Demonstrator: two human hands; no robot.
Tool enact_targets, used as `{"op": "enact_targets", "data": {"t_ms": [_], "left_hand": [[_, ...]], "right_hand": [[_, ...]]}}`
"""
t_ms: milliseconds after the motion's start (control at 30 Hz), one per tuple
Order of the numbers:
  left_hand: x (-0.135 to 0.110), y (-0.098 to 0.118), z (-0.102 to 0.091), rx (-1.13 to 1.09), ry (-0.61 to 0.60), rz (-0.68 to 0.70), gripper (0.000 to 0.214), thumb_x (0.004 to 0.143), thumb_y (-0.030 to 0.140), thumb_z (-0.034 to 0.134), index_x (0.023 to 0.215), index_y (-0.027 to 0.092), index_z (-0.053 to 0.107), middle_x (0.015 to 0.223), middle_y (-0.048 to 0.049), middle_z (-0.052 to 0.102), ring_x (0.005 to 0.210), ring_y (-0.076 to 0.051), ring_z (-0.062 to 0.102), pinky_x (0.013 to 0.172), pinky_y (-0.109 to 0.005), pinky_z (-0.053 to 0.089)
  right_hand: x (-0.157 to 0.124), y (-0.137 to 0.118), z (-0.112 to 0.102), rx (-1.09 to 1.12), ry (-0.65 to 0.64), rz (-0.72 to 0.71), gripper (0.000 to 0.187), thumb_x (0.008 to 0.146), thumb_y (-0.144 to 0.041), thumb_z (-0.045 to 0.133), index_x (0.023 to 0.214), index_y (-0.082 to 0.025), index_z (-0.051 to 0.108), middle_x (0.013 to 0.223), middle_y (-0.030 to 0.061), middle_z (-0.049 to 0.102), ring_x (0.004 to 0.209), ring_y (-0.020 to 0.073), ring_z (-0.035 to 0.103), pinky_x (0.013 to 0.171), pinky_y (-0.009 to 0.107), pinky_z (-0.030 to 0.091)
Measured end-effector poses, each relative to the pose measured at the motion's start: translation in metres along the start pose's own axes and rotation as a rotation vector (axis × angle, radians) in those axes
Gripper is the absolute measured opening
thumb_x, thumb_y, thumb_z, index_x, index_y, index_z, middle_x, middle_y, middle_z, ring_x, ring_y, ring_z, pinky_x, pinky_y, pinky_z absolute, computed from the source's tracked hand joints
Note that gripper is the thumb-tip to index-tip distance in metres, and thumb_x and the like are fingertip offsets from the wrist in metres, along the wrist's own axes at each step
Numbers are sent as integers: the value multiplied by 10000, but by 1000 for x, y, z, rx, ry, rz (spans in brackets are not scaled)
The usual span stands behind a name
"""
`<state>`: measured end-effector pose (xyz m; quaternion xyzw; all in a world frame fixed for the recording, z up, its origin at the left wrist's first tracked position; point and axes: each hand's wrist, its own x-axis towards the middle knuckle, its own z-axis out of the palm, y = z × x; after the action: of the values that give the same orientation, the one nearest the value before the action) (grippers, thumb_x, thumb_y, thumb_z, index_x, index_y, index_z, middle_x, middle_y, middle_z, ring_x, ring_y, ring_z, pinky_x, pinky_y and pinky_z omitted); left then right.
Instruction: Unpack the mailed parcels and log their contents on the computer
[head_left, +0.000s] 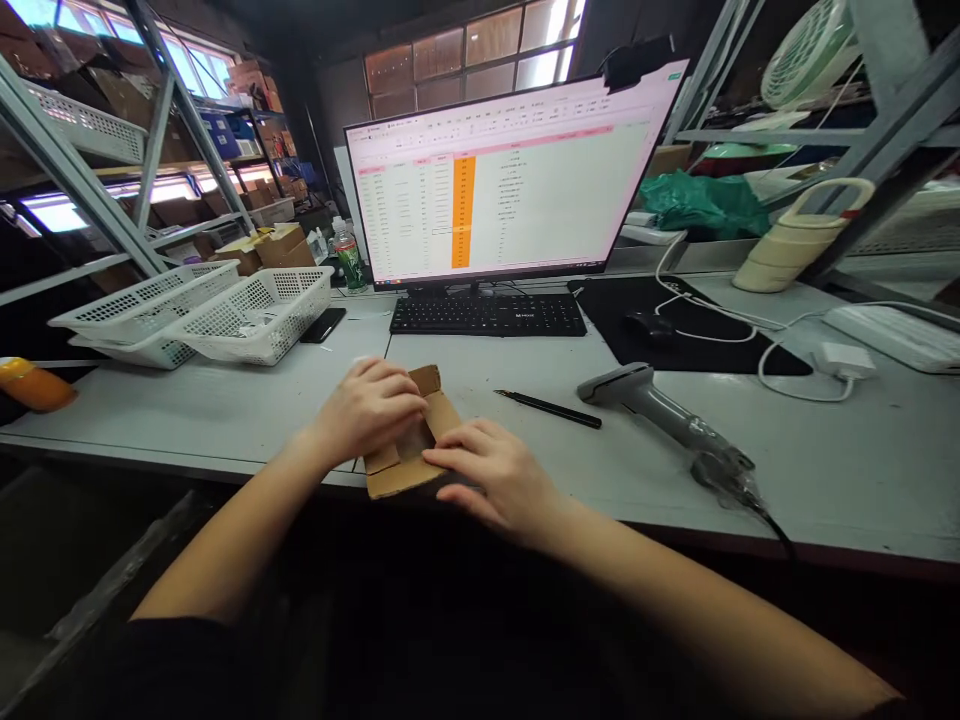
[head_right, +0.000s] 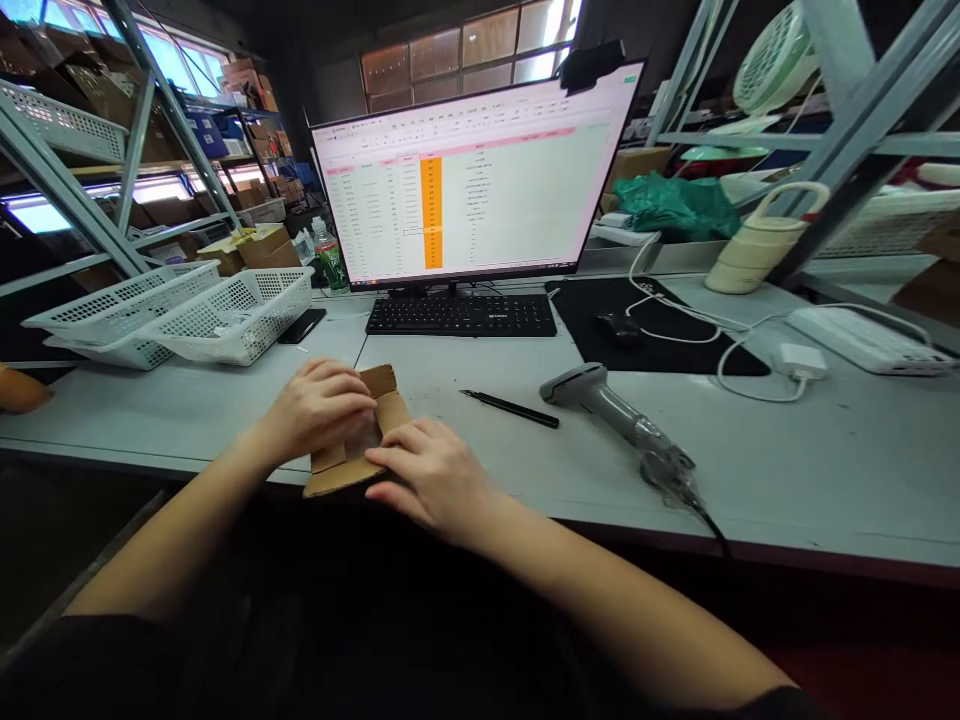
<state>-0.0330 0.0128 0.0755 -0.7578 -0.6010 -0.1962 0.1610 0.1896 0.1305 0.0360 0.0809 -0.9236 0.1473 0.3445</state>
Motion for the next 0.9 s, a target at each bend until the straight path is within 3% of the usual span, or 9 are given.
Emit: {"op": "enact_targets", "data": {"t_ms": [67,133,267,400,533,633,700,800,900], "left_hand": [[-6,15,-4,-87,-92,105,351,1050,374,419,927,231,715,1075,-39,738,1150,-229,607,1088,-433,365],[-13,24,-1,-196,-39,86,490,1068,424,304,794,220,656,1040,-36,735,1192,-233,593,1129,-449,325],[-31,28,16,-278,380,2,548,1054,526,234,688,222,507,729,-15,647,973,-224,647,1117,-500,335],[-61,27,42,-241,776,-129,540,1033,573,243,648,238,419,561,14,486,750,-215,626,1074,-534,409],[-94,38,69,-208,899,-308,531,977,693,268,707,252,394,669,-22,554,867,-266,646,993,-571,493],[-105,50,82,-257,903,-396,432,949,672,437,815,262,418,807,-38,576,1087,-294,630,999,-560,502],[-103,57,88,-264,930,-450,431,886,690,566,1003,286,471,1051,-75,592,1314,-321,525,1078,-580,447],[-96,61,91,-337,825,-661,960,764,784,655,1481,342,195,1532,-183,332,1513,-360,284,1127,-575,409],[-92,59,91,-571,544,-791,1205,769,690,736,1578,311,-74,1577,-229,316,1454,-351,408,1092,-533,467]], "right_hand": [[24,1,-21,48,-243,110,390,1053,-416,414,1086,-226,753,1028,72,711,902,178,636,777,303,467],[54,1,-35,4,-515,164,413,1053,-391,395,971,-230,767,957,58,720,842,169,644,701,281,420],[96,-3,-40,-185,-883,164,454,1015,-488,434,847,-200,742,830,74,726,763,198,645,601,287,326],[78,3,-33,-213,-696,217,350,958,-485,547,814,-183,649,810,87,711,738,206,641,612,286,335],[24,30,-20,307,-277,520,322,903,-460,599,751,-218,449,721,14,632,649,164,607,606,278,402],[-2,48,-5,813,-99,771,442,821,-557,685,777,-237,383,665,-30,589,609,157,620,604,290,472],[-7,53,1,940,-79,836,485,772,-573,746,788,-234,400,652,-38,588,594,150,620,605,295,489],[-1,56,-2,872,-130,822,475,761,-576,766,794,-220,453,642,-40,589,571,132,594,576,280,477],[13,56,-19,616,-208,695,384,810,-555,725,792,-206,567,561,-61,509,505,115,502,504,261,407]]}}
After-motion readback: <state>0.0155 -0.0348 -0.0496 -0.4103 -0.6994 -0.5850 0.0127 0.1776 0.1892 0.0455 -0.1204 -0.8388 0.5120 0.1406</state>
